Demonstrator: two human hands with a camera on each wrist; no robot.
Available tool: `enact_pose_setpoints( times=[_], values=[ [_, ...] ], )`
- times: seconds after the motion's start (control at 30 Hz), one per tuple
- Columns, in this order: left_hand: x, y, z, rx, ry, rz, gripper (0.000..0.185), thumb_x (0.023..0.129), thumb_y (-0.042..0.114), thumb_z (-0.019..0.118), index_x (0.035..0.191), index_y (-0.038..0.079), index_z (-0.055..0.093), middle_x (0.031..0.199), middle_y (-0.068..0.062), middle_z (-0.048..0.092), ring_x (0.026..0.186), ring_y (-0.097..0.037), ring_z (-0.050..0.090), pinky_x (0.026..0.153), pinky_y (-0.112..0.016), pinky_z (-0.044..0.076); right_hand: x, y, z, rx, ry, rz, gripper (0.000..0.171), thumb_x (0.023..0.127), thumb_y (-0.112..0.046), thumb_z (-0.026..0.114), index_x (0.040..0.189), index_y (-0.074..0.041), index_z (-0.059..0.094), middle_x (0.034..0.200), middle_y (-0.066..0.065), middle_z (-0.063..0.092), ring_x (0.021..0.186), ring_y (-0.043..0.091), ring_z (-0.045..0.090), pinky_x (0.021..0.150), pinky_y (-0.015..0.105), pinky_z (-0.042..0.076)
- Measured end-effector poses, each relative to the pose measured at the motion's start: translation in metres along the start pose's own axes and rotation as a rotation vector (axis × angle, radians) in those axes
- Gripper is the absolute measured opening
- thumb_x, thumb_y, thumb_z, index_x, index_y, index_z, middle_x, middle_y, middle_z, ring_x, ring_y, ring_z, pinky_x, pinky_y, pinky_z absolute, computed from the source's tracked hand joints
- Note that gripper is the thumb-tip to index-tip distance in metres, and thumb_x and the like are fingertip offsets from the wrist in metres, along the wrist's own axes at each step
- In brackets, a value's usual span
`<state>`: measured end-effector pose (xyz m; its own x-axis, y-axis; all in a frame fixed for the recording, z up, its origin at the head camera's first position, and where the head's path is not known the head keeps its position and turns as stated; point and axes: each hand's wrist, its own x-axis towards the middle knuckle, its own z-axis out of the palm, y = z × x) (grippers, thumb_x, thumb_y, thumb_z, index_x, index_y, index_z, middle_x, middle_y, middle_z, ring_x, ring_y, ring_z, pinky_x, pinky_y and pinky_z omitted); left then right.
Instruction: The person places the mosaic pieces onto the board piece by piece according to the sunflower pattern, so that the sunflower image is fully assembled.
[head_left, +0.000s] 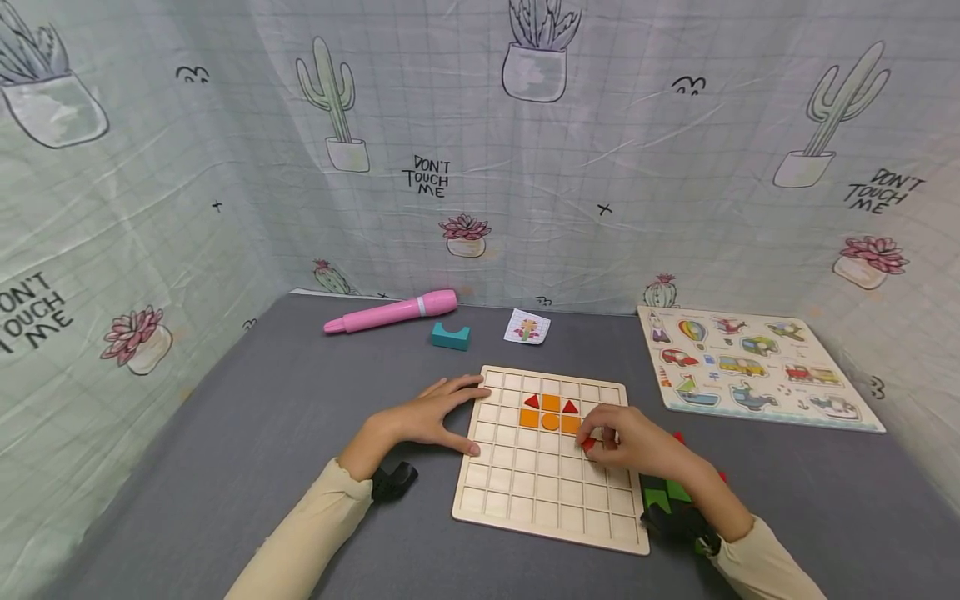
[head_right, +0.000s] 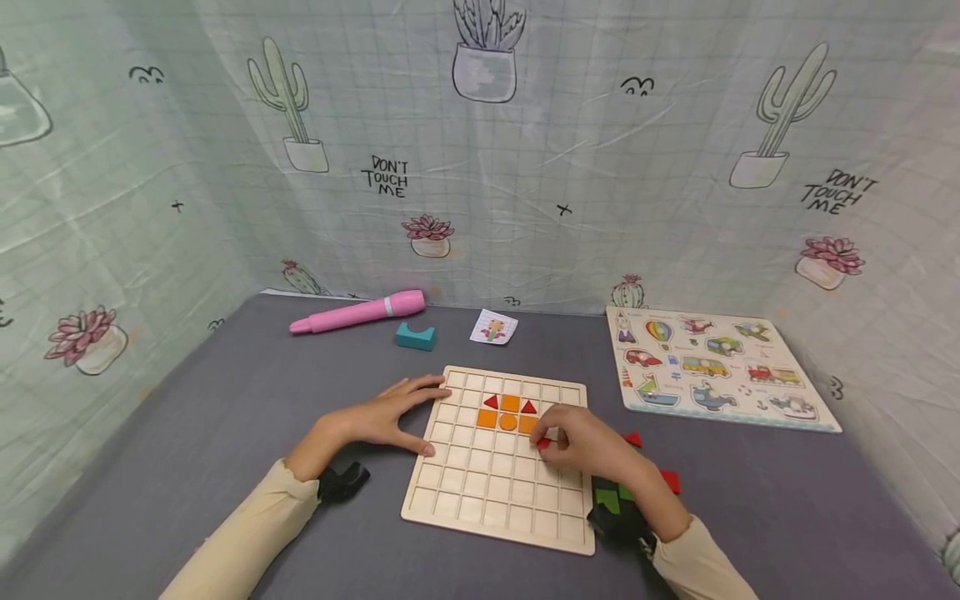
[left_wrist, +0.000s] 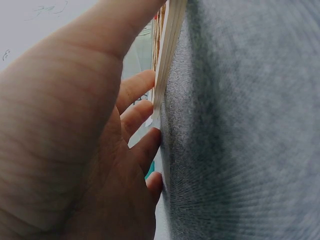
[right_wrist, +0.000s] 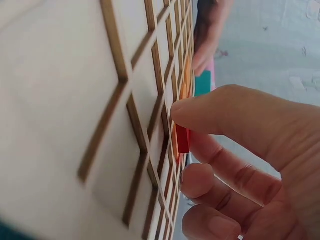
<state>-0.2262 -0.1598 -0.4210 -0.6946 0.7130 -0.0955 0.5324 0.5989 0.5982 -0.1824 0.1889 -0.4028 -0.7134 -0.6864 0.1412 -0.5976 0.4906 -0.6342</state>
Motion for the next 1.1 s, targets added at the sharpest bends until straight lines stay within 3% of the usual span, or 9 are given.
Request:
enact_pose_setpoints(
  times=[0.43, 0.7, 1.1],
  values=[
    [0.002, -0.001, 0.0, 0.0, -0.004, -0.002, 0.086, 0.082, 0.043, 0.077, 0.151, 0.014, 0.035, 0.161, -0.009, 0.019, 0.148, -0.029, 0.016, 0.12, -0.054, 0.003, 0.011, -0.001, 0.007, -0.016, -0.019, -0.042, 0.007, 0.087, -0.004, 0.072, 0.086, -0.011, 0.072, 0.089, 0.001, 0.066, 0.068, 0.002, 0.047, 0.058, 0.021, 0.045],
    [0.002, -0.001, 0.0, 0.0, -0.003, -0.003, 0.086, 0.082, 0.043, 0.077, 0.151, 0.014, 0.035, 0.161, -0.009, 0.019, 0.148, -0.029, 0.016, 0.12, -0.053, 0.003, 0.015, 0.0, 0.01, -0.031, -0.002, 0.022, 0.007, 0.085, -0.004, 0.075, 0.087, -0.01, 0.073, 0.085, -0.003, 0.065, 0.065, 0.003, 0.048, 0.058, 0.02, 0.045],
    [0.001, -0.001, 0.0, 0.006, -0.002, -0.007, 0.086, 0.082, 0.043, 0.077, 0.152, 0.015, 0.035, 0.161, -0.008, 0.018, 0.148, -0.028, 0.015, 0.12, -0.053, 0.003, 0.016, 0.001, 0.008, -0.031, -0.005, 0.022, 0.007, 0.085, -0.004, 0.074, 0.089, -0.009, 0.073, 0.085, -0.002, 0.064, 0.065, 0.003, 0.048, 0.058, 0.02, 0.045]
  ],
)
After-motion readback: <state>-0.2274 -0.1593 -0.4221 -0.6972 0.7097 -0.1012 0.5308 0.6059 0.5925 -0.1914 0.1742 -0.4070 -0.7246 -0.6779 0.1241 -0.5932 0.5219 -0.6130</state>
